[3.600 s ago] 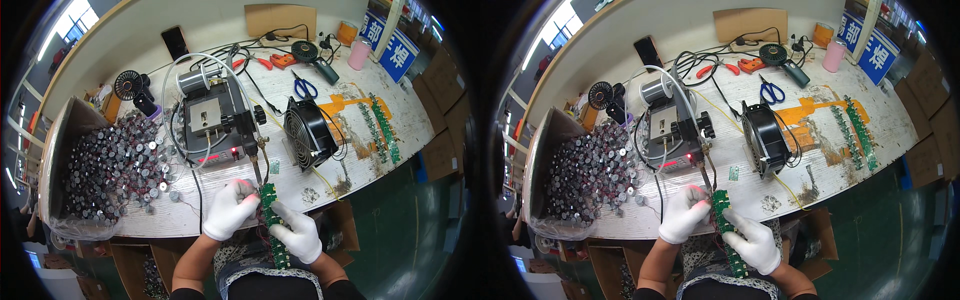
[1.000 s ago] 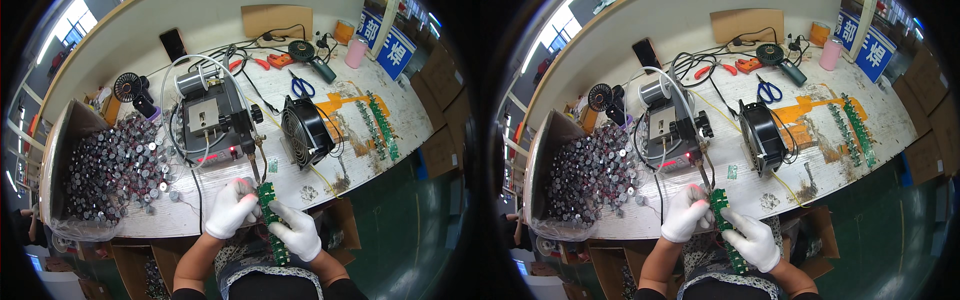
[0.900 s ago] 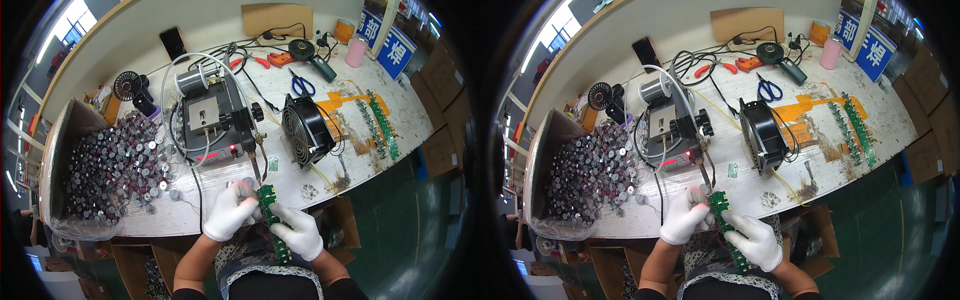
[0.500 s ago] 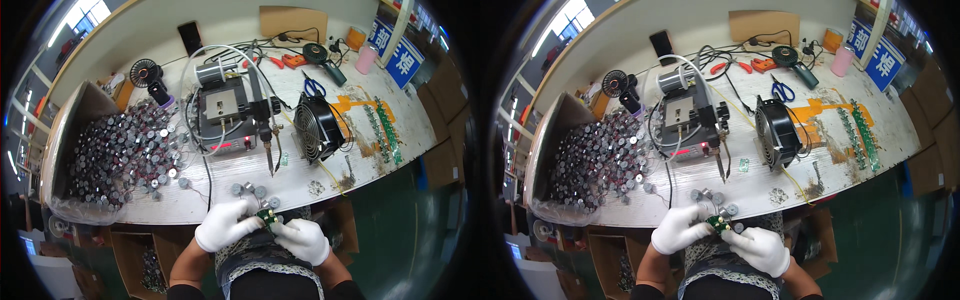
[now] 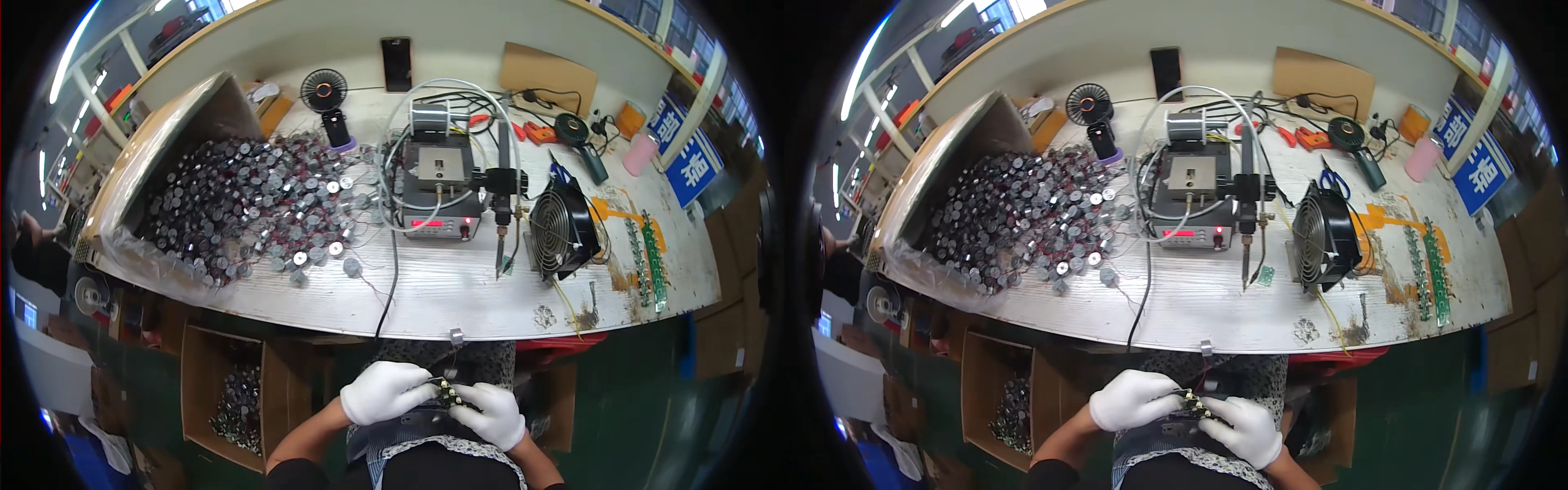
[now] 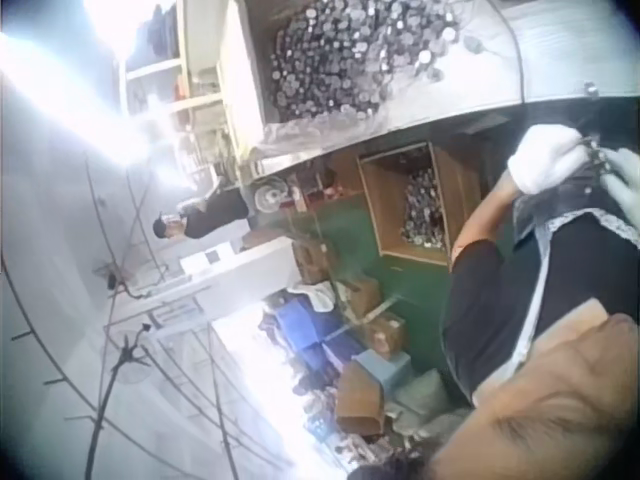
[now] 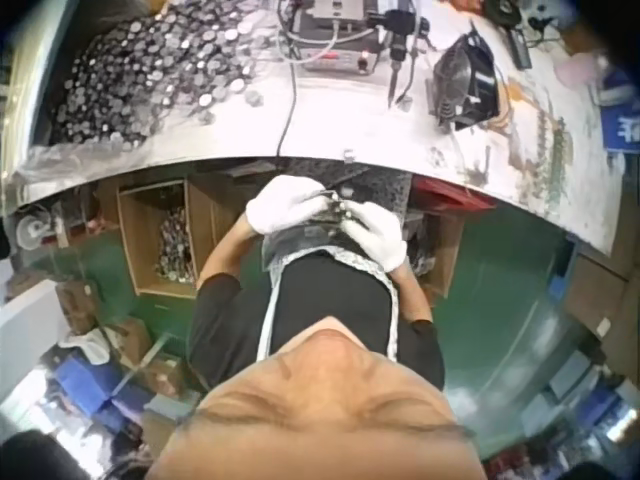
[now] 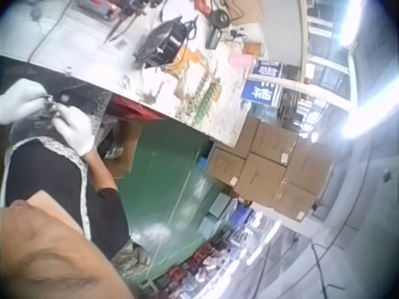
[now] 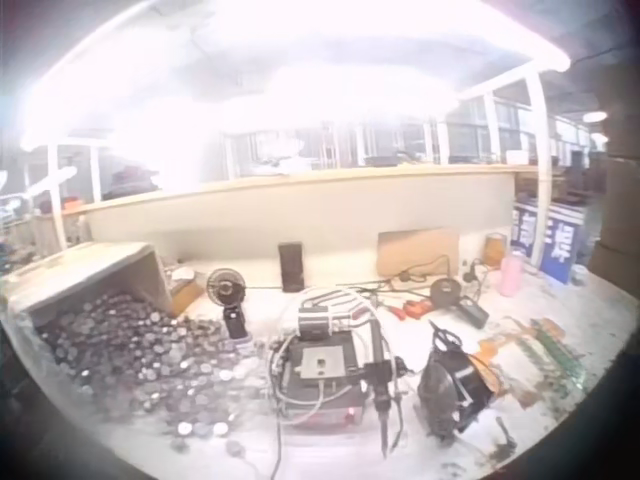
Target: Connecting small electric motors to a printed circuit board at a workbench.
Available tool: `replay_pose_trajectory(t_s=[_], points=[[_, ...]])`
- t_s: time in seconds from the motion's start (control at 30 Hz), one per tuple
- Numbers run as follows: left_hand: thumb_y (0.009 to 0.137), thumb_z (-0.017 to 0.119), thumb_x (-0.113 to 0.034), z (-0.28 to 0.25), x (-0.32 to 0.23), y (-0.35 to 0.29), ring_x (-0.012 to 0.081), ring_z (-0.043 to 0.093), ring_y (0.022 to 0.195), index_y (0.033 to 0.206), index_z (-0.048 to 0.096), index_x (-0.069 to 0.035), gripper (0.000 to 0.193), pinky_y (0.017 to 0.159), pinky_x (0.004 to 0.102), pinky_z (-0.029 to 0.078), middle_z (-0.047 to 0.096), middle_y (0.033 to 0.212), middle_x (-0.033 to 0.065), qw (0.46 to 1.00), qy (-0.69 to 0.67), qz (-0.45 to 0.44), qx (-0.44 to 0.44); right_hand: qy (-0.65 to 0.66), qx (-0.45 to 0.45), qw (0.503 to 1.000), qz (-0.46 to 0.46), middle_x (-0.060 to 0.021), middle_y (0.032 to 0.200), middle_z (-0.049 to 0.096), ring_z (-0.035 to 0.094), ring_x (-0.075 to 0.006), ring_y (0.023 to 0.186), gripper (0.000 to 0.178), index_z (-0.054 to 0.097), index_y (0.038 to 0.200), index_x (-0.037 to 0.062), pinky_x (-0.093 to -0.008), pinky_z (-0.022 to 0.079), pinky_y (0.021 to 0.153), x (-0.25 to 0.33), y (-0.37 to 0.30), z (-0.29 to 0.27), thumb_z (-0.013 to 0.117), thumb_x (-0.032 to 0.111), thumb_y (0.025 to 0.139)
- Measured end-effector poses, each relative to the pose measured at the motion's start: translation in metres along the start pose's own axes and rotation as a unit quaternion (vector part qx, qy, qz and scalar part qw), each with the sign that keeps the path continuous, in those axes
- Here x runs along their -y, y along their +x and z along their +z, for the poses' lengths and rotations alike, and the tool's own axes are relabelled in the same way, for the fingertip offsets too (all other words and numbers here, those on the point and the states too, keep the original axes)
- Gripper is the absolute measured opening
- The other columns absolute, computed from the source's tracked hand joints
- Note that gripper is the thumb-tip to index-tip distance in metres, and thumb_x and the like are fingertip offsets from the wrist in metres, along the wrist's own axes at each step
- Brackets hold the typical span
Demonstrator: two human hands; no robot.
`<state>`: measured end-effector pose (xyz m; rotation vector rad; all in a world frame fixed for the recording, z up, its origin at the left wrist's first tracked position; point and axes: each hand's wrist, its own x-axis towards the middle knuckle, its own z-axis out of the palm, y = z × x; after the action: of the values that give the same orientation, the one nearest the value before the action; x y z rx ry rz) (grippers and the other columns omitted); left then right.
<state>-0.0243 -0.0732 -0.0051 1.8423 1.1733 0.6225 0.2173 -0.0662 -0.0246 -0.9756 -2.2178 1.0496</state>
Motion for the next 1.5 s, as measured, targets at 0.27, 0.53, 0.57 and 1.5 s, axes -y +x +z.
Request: replay_pose_trajectory(t_s=[0.27, 0.53, 0.57, 1.5], points=[[0.090, 0.063, -0.026, 0.074, 0.037, -0.024, 0.0308, 0.061, 0.063, 0.079, 0.064, -0.007, 0.022, 0.058, 0.0387, 0.050, 0.060, 0.070, 0.0127, 0.959, 0.107, -0.052, -0.256, 0.027, -0.040, 0.995, 0.083, -0.0130, 0.077, 0.067, 0.067, -0.0272, 0.070, 0.022, 0.073, 0.096, 0.0040, -0.0347, 0.052, 0.062, -0.017, 0.000, 0.039, 0.069, 0.019, 0.081], [0.100, 0.042, -0.050, 0.083, 0.072, -0.038, 0.0104, 0.054, 0.053, 0.091, 0.064, -0.005, 0.051, 0.051, 0.0264, 0.044, 0.061, 0.063, 0.0026, 0.922, -0.314, -0.226, 0.018, -0.012, 0.112, 0.987, 0.118, -0.0154, 0.090, 0.070, 0.068, -0.0290, 0.085, 0.027, 0.072, 0.102, 0.0038, -0.0343, 0.053, 0.076, -0.016, 0.006, 0.023, 0.068, 0.024, 0.084], [0.100, 0.042, -0.052, 0.081, 0.071, -0.040, 0.0082, 0.051, 0.053, 0.095, 0.065, -0.006, 0.051, 0.051, 0.0235, 0.042, 0.061, 0.065, 0.0011, 0.905, -0.366, -0.214, 0.046, -0.012, 0.106, 0.988, 0.109, -0.0162, 0.088, 0.070, 0.069, -0.0296, 0.083, 0.027, 0.072, 0.100, 0.0038, -0.0347, 0.054, 0.075, -0.013, 0.007, 0.023, 0.068, 0.024, 0.083], [0.089, 0.062, -0.027, 0.126, 0.085, -0.012, 0.0299, 0.067, 0.098, 0.111, 0.069, -0.008, 0.030, 0.085, 0.0362, 0.053, 0.069, 0.105, 0.0184, 0.968, -0.142, -0.047, -0.204, -0.001, -0.002, 0.983, 0.183, -0.0191, 0.107, 0.067, 0.065, -0.0320, 0.102, 0.033, 0.068, 0.112, 0.0043, -0.0377, 0.050, 0.090, -0.031, -0.014, 0.049, 0.065, 0.026, 0.087]])
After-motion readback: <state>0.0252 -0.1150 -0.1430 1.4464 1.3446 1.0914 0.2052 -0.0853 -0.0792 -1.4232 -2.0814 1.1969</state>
